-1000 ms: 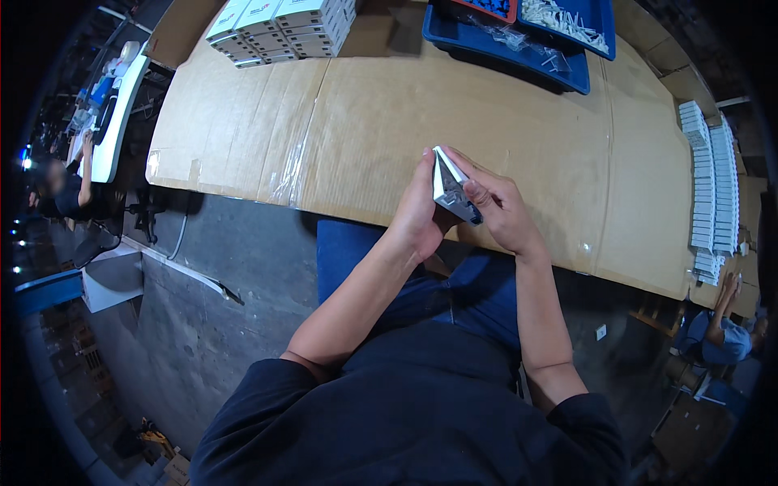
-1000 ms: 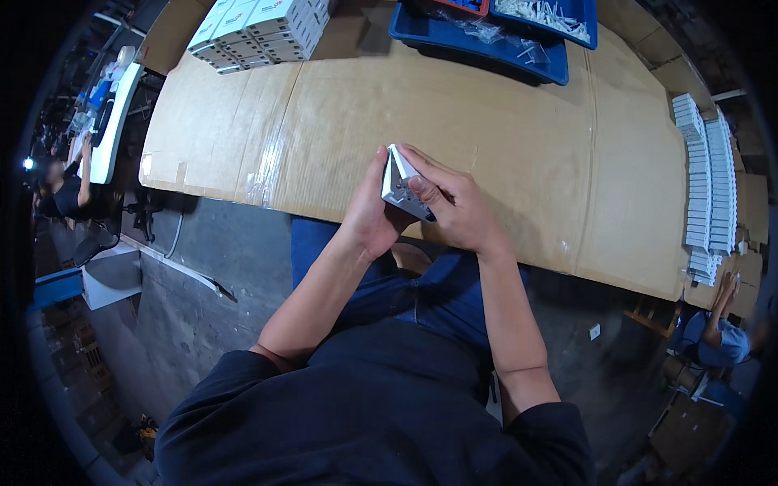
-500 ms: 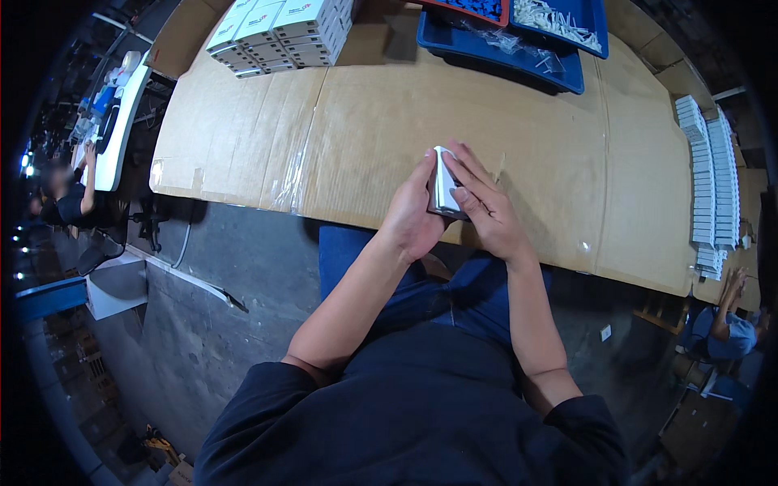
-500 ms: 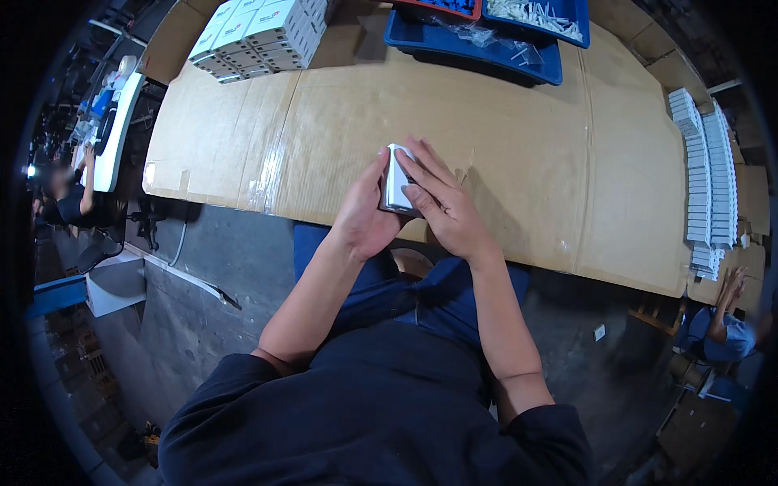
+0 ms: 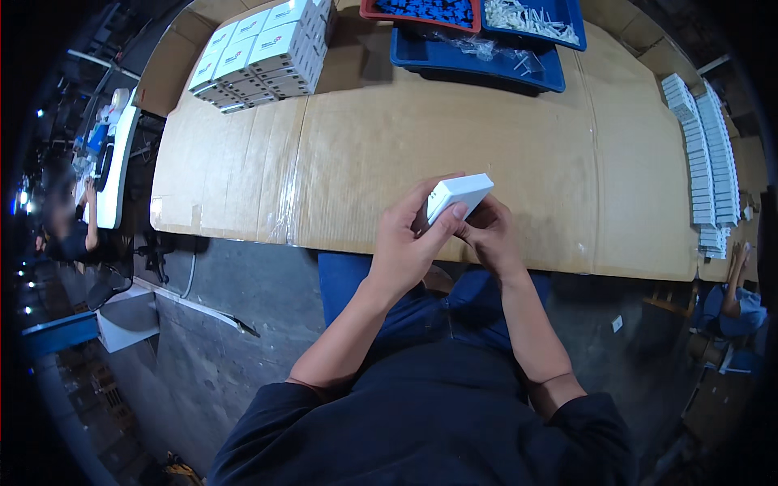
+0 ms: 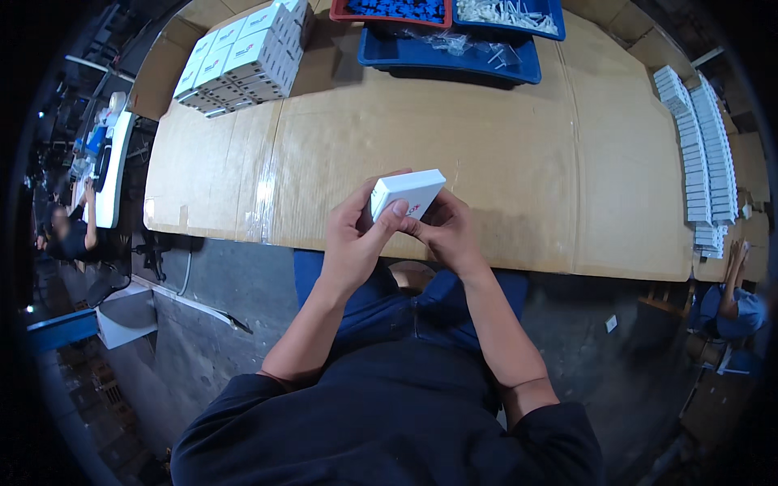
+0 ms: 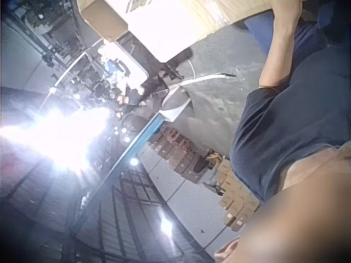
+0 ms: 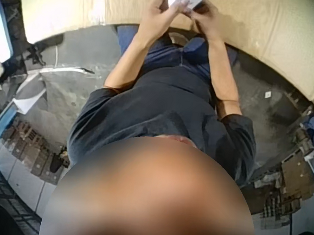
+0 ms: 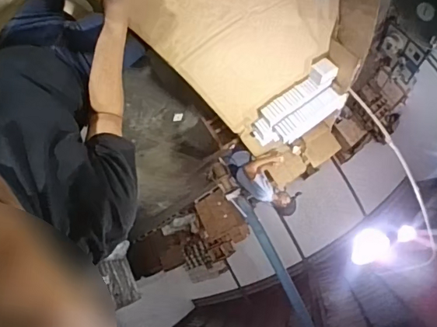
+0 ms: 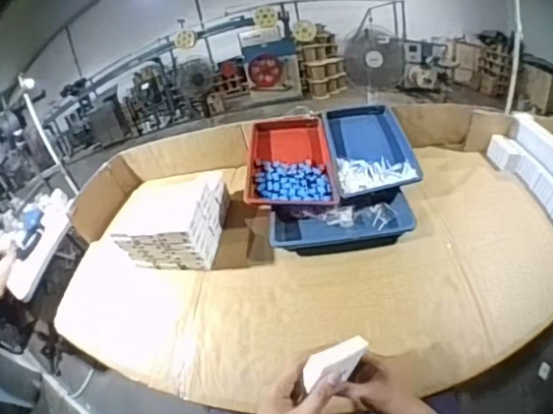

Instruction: Assembling small electronic components into a white plastic housing and boxing them.

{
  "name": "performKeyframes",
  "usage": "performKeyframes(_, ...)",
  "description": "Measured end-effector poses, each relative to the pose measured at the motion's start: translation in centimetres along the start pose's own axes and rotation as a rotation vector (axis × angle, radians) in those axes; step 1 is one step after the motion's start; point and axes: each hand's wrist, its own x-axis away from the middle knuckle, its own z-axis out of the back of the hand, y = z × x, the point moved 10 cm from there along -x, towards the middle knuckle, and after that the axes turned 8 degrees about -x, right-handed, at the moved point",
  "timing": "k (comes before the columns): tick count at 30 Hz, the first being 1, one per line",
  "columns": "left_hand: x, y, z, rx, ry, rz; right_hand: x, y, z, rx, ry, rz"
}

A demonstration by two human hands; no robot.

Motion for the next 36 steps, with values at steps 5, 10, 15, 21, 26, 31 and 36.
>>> performKeyframes(5, 0.2, -0.1, 0.1, 0.112, -0.054, 0.099, 0.0, -0.8, -0.6, -0.098, -0.043, -0.007)
performKeyframes(10, -0.4, -0.6, -0.2, 0.056, -0.129, 0.08, -0.1, -1.8, -0.2, -0.028, -0.061, 0.102)
performKeyframes(15, -0.9, -0.6, -0.6, 0.101, -0.111, 0.061, -0.1, -1.6, 0.2, -0.063, 0.005, 0.033)
performKeyframes(21, -0.7, -1.2, -0.4, 0.194, -0.106, 0.059, -0.3, -2.7, -0.7, -0.036, -0.044, 0.044)
performKeyframes(26, -0.8, -3.5, 0.7, 0.388, 0.077, 0.06, -0.6, -3.5, 0.7, -0.043, 0.04, 0.161)
performKeyframes(31, -1.6, -4.2, 0.8, 0.202, 0.002, 0.099, -0.1, -7.7, 1.7, -0.089, 0.187, 0.335)
performKeyframes(36, -1.9, -1.6, 0.1, -0.052, -0.057, -0.114, 0.6, -8.7, 1.6, 0.201, 0.143, 0.372)
